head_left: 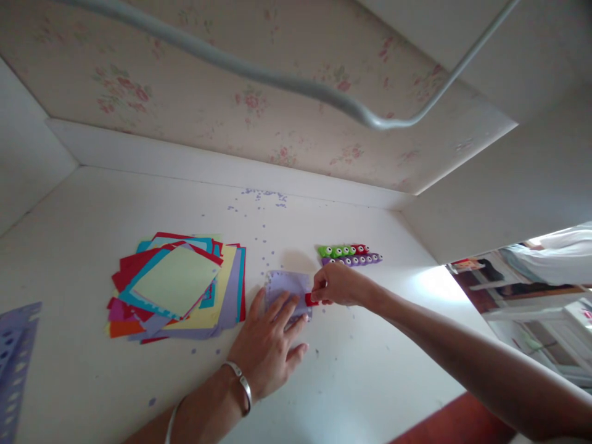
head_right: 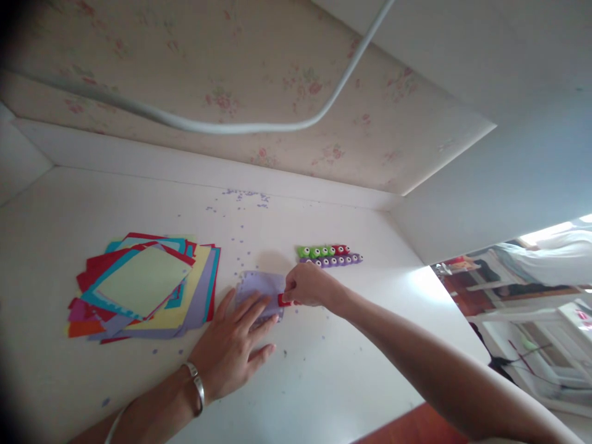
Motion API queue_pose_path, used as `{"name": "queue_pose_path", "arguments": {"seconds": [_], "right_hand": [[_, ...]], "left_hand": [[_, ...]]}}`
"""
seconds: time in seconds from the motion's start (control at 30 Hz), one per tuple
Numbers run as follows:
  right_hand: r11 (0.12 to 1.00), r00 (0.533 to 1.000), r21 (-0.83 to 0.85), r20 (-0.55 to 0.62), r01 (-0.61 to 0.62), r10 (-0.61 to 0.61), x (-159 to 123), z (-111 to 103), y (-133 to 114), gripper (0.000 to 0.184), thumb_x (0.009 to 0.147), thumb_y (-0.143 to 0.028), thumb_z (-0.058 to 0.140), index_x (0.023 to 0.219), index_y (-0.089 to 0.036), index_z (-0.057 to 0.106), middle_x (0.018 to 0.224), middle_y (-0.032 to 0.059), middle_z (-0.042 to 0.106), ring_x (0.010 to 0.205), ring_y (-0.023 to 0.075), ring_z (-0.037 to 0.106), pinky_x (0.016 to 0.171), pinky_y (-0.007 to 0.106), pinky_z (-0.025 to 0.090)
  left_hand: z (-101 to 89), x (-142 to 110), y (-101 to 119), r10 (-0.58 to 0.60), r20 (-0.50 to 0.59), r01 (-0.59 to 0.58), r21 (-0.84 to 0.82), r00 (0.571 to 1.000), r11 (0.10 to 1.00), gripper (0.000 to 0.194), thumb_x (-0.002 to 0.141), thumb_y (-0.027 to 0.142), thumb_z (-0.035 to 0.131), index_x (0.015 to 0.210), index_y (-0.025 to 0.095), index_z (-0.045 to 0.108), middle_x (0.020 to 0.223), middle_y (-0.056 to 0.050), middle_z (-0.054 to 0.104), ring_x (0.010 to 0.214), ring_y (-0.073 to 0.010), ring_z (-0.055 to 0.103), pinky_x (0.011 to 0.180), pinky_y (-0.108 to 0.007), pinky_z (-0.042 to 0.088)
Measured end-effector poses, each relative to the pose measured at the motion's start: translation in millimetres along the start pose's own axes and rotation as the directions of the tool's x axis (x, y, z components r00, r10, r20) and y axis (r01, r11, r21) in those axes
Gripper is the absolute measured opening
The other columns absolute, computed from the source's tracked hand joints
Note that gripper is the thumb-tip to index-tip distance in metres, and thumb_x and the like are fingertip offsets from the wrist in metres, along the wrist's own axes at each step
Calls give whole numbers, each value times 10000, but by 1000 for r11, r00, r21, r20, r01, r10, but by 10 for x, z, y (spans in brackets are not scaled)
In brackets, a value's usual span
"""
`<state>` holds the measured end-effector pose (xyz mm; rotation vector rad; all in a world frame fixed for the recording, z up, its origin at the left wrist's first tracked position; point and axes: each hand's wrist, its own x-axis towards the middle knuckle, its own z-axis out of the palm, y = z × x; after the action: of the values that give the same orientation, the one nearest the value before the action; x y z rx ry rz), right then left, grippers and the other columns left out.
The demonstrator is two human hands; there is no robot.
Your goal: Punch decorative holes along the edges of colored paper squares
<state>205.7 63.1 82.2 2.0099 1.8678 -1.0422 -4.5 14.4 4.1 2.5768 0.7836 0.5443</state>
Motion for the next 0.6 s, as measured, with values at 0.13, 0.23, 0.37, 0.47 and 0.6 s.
{"name": "queue_pose_path", "arguments": {"seconds": [0.13, 0.23, 0.37, 0.47, 0.6], "right_hand": [[1000, 1000, 5, 16, -12, 12, 1, -1, 6, 100, 696, -223, 644, 662, -190, 733, 592, 22, 686, 535, 123, 595, 524, 243, 416], [1000, 1000, 13, 21, -2, 2, 1, -2, 19, 97, 695, -231, 651, 667, -188, 732, 591, 21, 686, 538, 123, 598, 519, 238, 412], [999, 1000, 45, 22, 14, -15, -8, 6, 35, 98, 697, -244, 660, 674, -181, 732, 596, 23, 688, 555, 122, 604, 534, 231, 427], [998, 999, 56, 29, 16, -17, -15, 17, 53, 109, 697, -257, 666, 696, -173, 736, 608, 29, 692, 557, 122, 610, 512, 217, 419], [990, 998, 139, 58, 31, -40, -31, 9, 115, 152, 711, -296, 676, 729, -158, 735, 644, 45, 700, 577, 123, 626, 518, 208, 441]], "left_hand": [[3, 7, -2, 0, 24, 0, 2, 1000, 1000, 426, 906, 442, 477, 1295, 279, 534, 1396, -72, 471, 1307, -313, 361, 1101, -622, 85], [0, 15, -3, 1, 44, -2, 15, 999, 1000, 442, 906, 437, 472, 1319, 282, 508, 1414, -65, 454, 1322, -311, 339, 1103, -624, 68], [-2, 16, -5, 5, 52, -6, 36, 999, 999, 468, 900, 459, 471, 1334, 286, 491, 1412, -57, 461, 1315, -303, 349, 1108, -615, 65], [2, 4, -1, 2, 32, -4, 51, 999, 999, 467, 894, 478, 472, 1323, 297, 502, 1400, -49, 474, 1306, -294, 360, 1114, -599, 68], [11, -21, 10, -2, 2, 2, 70, 1000, 998, 463, 891, 502, 464, 1300, 295, 527, 1387, -49, 487, 1302, -291, 364, 1115, -583, 77]]}}
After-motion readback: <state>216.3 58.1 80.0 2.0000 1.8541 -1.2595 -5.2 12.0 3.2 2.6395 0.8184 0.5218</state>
